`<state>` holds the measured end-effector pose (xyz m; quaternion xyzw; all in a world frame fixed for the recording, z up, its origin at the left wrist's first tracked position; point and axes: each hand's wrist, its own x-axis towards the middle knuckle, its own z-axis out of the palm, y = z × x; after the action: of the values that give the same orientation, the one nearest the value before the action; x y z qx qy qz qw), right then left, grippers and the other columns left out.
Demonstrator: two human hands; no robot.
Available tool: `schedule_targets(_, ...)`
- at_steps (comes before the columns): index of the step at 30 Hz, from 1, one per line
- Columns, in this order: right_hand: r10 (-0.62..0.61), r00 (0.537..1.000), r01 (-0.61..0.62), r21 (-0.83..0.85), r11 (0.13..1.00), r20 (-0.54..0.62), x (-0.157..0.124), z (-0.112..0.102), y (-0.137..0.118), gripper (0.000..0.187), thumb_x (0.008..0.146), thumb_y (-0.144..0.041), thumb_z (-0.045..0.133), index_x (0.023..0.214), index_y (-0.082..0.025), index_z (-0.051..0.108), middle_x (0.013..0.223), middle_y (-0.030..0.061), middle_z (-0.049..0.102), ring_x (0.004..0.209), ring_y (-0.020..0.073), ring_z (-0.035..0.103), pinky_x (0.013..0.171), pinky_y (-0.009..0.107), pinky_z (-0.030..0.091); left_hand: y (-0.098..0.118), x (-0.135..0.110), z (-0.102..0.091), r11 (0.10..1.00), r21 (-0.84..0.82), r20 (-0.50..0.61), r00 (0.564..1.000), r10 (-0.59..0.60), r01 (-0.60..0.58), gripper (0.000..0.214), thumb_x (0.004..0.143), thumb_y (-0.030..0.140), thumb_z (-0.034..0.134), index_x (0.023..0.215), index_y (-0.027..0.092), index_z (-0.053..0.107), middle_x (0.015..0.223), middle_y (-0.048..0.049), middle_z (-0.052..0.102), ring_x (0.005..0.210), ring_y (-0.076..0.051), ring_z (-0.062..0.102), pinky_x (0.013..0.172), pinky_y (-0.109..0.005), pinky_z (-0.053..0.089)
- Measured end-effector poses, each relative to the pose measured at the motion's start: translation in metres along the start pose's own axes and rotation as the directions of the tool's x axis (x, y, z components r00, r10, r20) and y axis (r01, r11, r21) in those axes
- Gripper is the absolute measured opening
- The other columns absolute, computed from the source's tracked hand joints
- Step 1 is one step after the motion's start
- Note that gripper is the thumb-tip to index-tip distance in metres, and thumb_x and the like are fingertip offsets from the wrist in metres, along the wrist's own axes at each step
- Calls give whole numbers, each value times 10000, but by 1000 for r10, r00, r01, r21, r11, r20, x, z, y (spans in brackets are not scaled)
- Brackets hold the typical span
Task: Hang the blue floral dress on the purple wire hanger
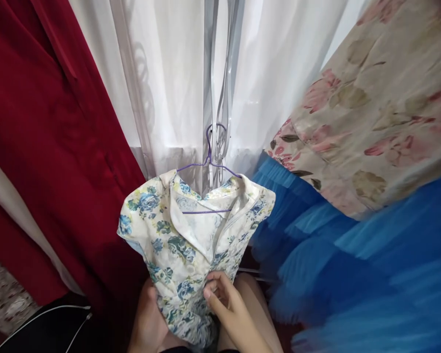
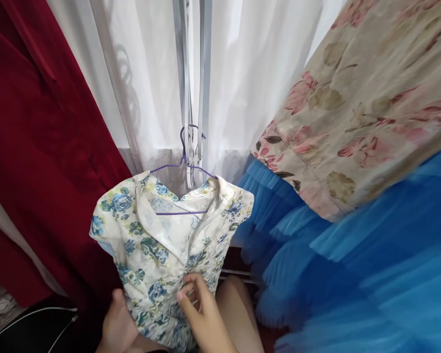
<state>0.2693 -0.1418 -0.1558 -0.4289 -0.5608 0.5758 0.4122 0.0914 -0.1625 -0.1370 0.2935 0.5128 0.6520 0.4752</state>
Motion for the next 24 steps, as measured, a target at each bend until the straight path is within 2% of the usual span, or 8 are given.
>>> schedule_targets(2, 30, 999, -27, 66, 997, -36, 6, 7, 5, 397, 879, -565, 599, 1076, -227, 531, 858, 14, 567, 760, 182, 568, 670, 277, 461, -2, -8, 2, 981, -95, 9, 986, -167, 167, 600, 568, 513, 838, 1113, 300, 707, 1076, -100, 735, 1101, -374, 656, 896, -495, 562)
schedule_targets(3, 32, 998, -28, 89, 996, -52, 8, 9, 4, 395, 880, -574, 592, 1057, -227, 523, 824, 4, 545, 735, 178, 562, 643, 271, 454, -2, -11, 6, 963, -140, 9, 973, -231, 229, 617, 539, 433, 857, 1116, 278, 704, 1049, -99, 745, 1092, -387, 662, 903, -501, 559)
schedule_targets(5, 7, 998, -1, 100, 995, -62, 12, 10, -2, 372, 890, -573, 577, 993, -221, 515, 762, -10, 511, 695, 172, 543, 618, 267, 437, -2, -16, 15, 943, -192, -16, 960, -280, 271, 593, 543, 327, 837, 1111, 237, 694, 1028, -97, 754, 1087, -385, 668, 914, -484, 555)
schedule_targets(9, -62, 997, 65, 69, 995, -49, 14, 6, -24, 341, 923, -543, 543, 860, -210, 501, 688, -19, 502, 651, 161, 503, 625, 271, 402, -5, -17, 24, 955, -190, -68, 968, -242, 226, 530, 550, 281, 796, 1063, 210, 685, 1047, -91, 753, 1065, -345, 681, 909, -417, 551)
schedule_targets(15, -86, 996, 87, 74, 993, -19, 8, 6, -44, 340, 938, -533, 523, 842, -207, 539, 696, -7, 557, 666, 174, 522, 643, 280, 404, -6, -15, 18, 990, -28, -91, 986, -137, 135, 475, 481, 274, 793, 942, 195, 713, 949, -92, 760, 969, -358, 696, 859, -409, 556)
schedule_targets(18, -89, 995, 91, 52, 994, -50, 8, 6, -41, 354, 935, -531, 528, 799, -205, 536, 642, -10, 559, 619, 167, 508, 602, 272, 374, -11, -7, 11, 993, 58, -93, 991, -100, 106, 432, 466, 277, 795, 882, 192, 718, 883, -96, 757, 969, -374, 690, 852, -417, 558)
schedule_targets(21, -70, 993, 78, 81, 994, -98, 10, 2, -31, 391, 886, -541, 601, 716, -204, 500, 575, -25, 528, 542, 139, 455, 560, 260, 332, -24, 12, -3, 984, 167, -110, 993, -40, 58, 394, 509, 320, 791, 861, 170, 696, 875, -114, 742, 986, -372, 682, 875, -417, 547)
schedule_targets(24, -38, 992, 55, 140, 989, -120, 9, -2, -21, 409, 843, -540, 657, 690, -205, 480, 542, -39, 493, 519, 126, 435, 541, 249, 309, -42, 31, -18, 966, 253, -225, 967, 116, -57, 436, 595, 390, 757, 952, 165, 650, 984, -134, 708, 1015, -346, 671, 907, -427, 532)
